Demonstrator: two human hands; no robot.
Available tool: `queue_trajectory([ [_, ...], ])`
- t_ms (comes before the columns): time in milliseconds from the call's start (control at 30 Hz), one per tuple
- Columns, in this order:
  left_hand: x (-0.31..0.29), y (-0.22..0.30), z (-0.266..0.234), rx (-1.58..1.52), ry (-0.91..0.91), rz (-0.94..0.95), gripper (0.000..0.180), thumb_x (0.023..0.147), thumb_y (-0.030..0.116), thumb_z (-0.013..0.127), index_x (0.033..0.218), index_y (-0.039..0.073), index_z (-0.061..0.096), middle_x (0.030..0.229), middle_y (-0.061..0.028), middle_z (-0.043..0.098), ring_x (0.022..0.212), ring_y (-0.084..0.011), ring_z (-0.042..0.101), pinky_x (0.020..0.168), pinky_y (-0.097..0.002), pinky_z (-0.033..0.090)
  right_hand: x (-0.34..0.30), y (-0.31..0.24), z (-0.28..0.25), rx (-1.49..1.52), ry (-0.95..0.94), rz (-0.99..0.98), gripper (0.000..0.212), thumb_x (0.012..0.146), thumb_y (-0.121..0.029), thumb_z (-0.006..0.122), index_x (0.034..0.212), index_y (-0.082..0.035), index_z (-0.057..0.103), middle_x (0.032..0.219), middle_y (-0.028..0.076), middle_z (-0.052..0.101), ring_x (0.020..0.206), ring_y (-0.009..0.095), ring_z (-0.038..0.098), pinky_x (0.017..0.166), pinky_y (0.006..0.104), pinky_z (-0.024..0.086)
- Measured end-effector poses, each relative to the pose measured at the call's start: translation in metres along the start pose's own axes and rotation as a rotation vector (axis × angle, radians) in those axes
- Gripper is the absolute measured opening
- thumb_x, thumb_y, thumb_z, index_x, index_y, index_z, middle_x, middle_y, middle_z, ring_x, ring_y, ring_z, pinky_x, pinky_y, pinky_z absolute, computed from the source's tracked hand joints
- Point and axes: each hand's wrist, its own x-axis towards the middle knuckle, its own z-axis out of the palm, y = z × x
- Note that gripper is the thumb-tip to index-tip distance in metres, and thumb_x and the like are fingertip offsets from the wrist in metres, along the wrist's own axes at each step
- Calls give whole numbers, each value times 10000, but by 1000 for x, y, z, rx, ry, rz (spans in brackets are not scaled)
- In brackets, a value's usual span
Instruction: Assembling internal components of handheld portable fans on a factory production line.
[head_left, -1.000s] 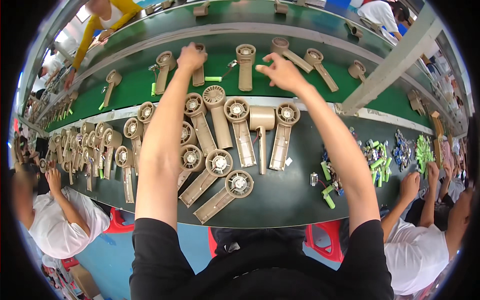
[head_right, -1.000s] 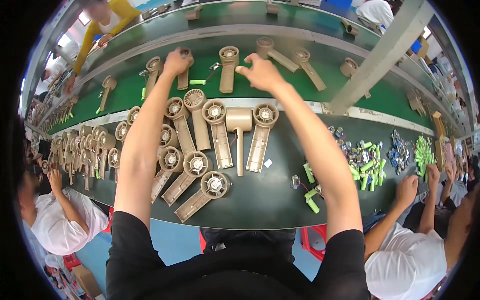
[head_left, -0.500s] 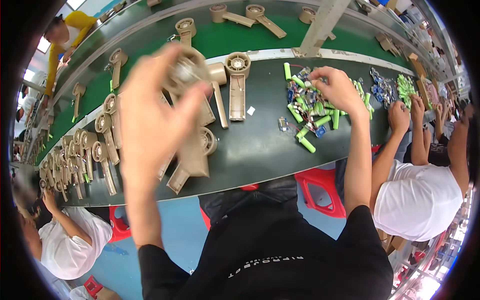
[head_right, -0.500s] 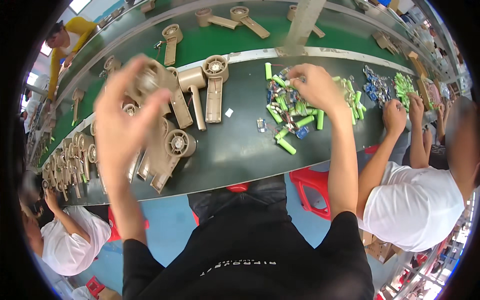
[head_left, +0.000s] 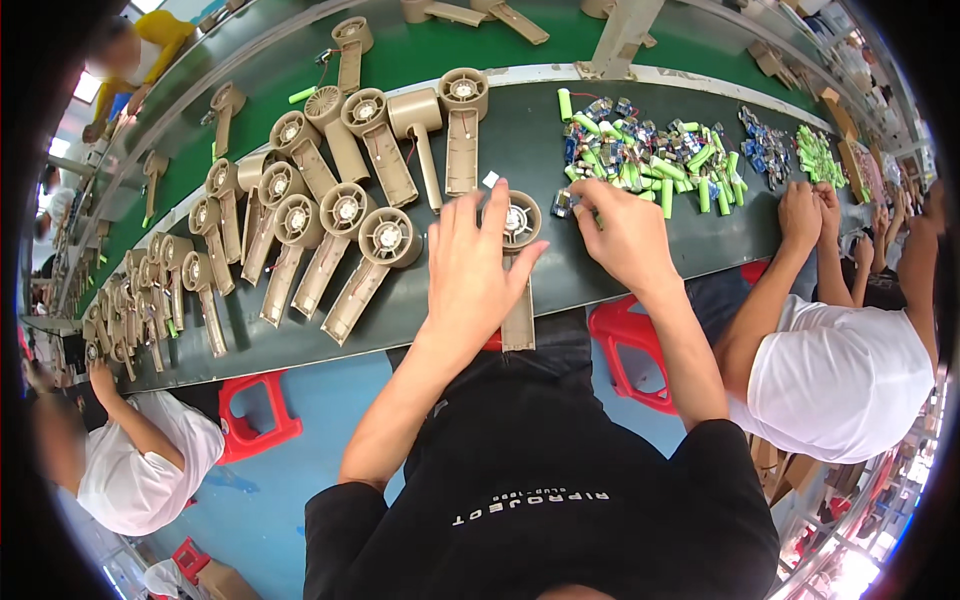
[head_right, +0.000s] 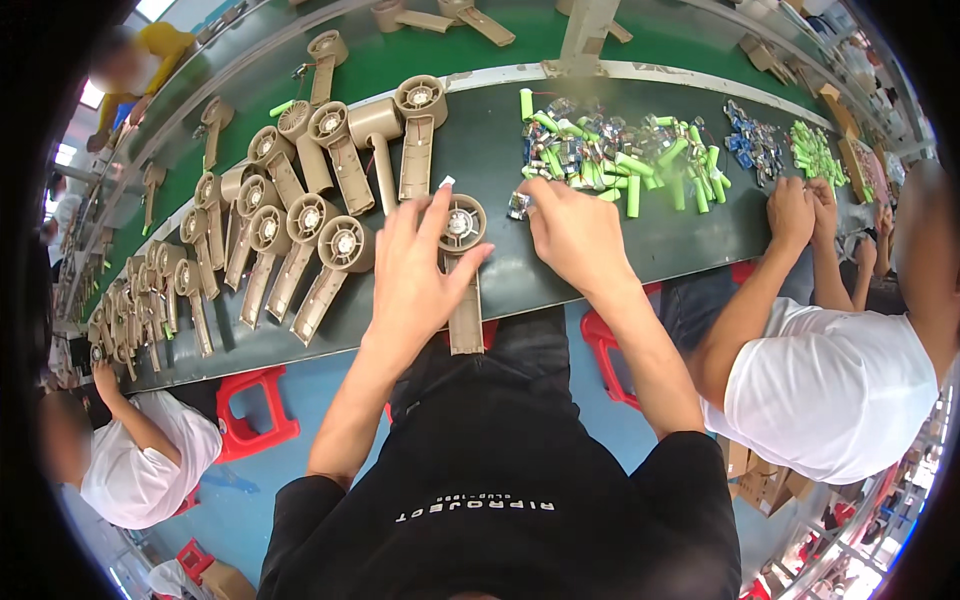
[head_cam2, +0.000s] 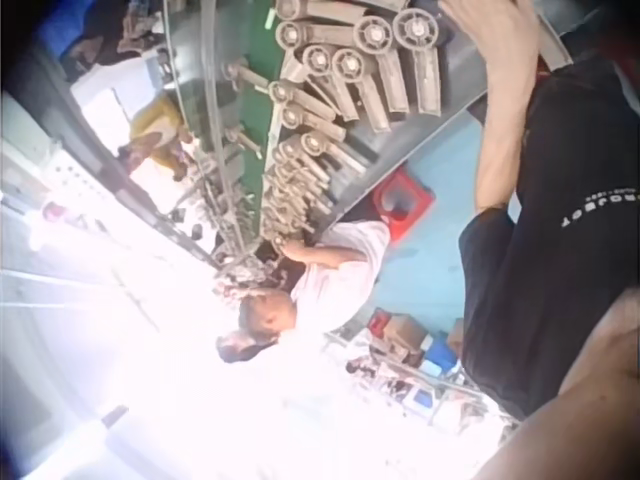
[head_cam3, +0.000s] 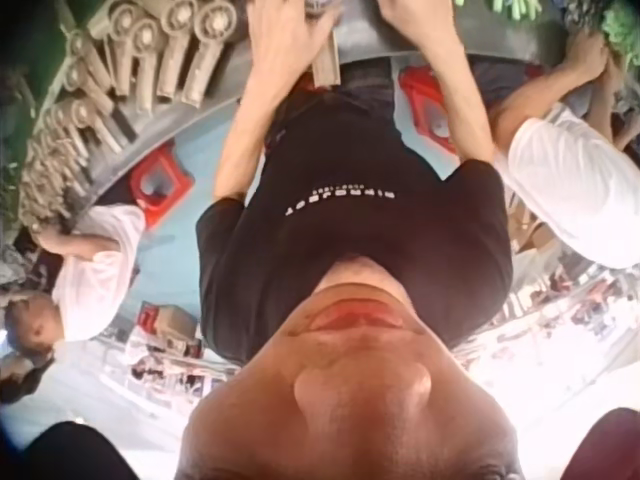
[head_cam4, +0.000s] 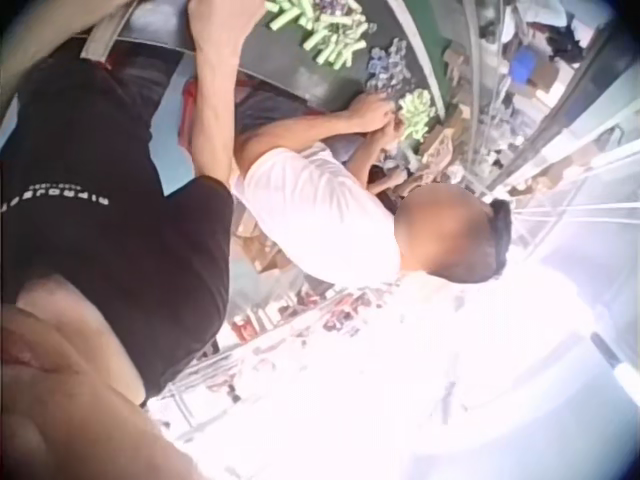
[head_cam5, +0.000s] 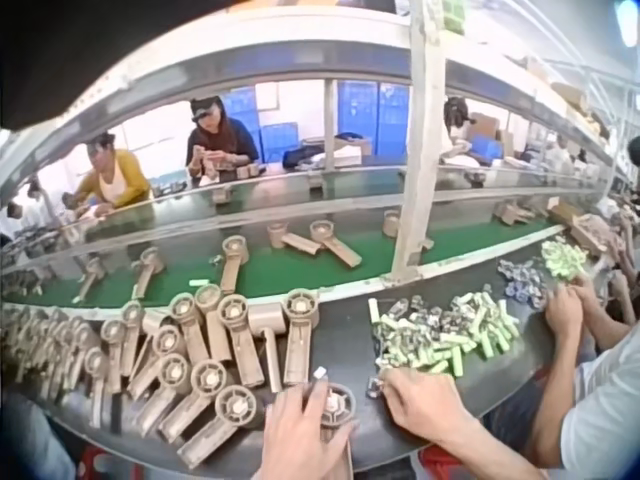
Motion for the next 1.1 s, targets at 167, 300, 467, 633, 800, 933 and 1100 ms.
queue_trajectory([
  [167, 16, 6, -6, -311, 186, 62, 371, 841, 193, 751, 1154, 9, 677, 1102, -150, 632, 980, -301, 596, 837, -372, 482, -2, -11, -28, 582, 161, 371, 260, 796, -7, 736, 1031, -47, 630, 853, -7, 701, 504, -15, 360, 454, 178, 267],
  [300, 37, 30, -13, -682, 23, -4, 395, 856, 206, 740, 1138, -61, 671, 1011, -195, 686, 917, -300, 639, 780, -379, 503, -1, -29, -40, 688, 256, 247, 258, 812, 13, 729, 1037, -34, 612, 912, 12, 705, 539, -18, 390, 478, 161, 281],
  [467, 35, 34, -14, -1080, 75, -187, 255, 914, 120, 692, 1102, -52, 688, 931, -74, 716, 773, -75, 612, 665, -246, 513, 0, -37, -37, 817, 280, 213, 211, 859, 15, 700, 1047, -21, 613, 978, 36, 715, 583, -14, 467, 511, 156, 332],
  [633, 14, 11, -56, -1191, 106, -151, 293, 972, 17, 542, 1255, -27, 609, 938, -74, 705, 766, -104, 647, 657, -238, 522, -23, -39, -25, 899, 154, 298, 144, 879, 20, 668, 1013, -15, 629, 966, 45, 707, 600, -12, 488, 547, 169, 364],
  [800, -22, 0, -58, -430, -89, 34, 145, 827, 16, 673, 970, 15, 695, 767, -42, 659, 550, -90, 521, 488, -272, 398, -41, -41, -2, 915, 58, 257, 166, 845, 70, 667, 987, -9, 637, 965, 46, 688, 584, -6, 459, 553, 169, 357],
  [933, -36, -5, -32, -140, -113, 172, 114, 825, 133, 720, 893, 62, 663, 686, -98, 583, 577, -329, 597, 516, -397, 475, -47, -49, 7, 902, 25, 223, 194, 818, 94, 666, 982, -9, 651, 985, 51, 683, 566, -5, 438, 531, 169, 336],
  [1100, -36, -5, -24, -413, -53, -196, 61, 891, 98, 671, 930, 50, 670, 690, -129, 627, 548, -244, 613, 526, -362, 472, -46, -63, 18, 834, 21, 129, 242, 786, 94, 693, 1001, -18, 682, 1064, 73, 696, 543, -21, 412, 468, 175, 313],
])
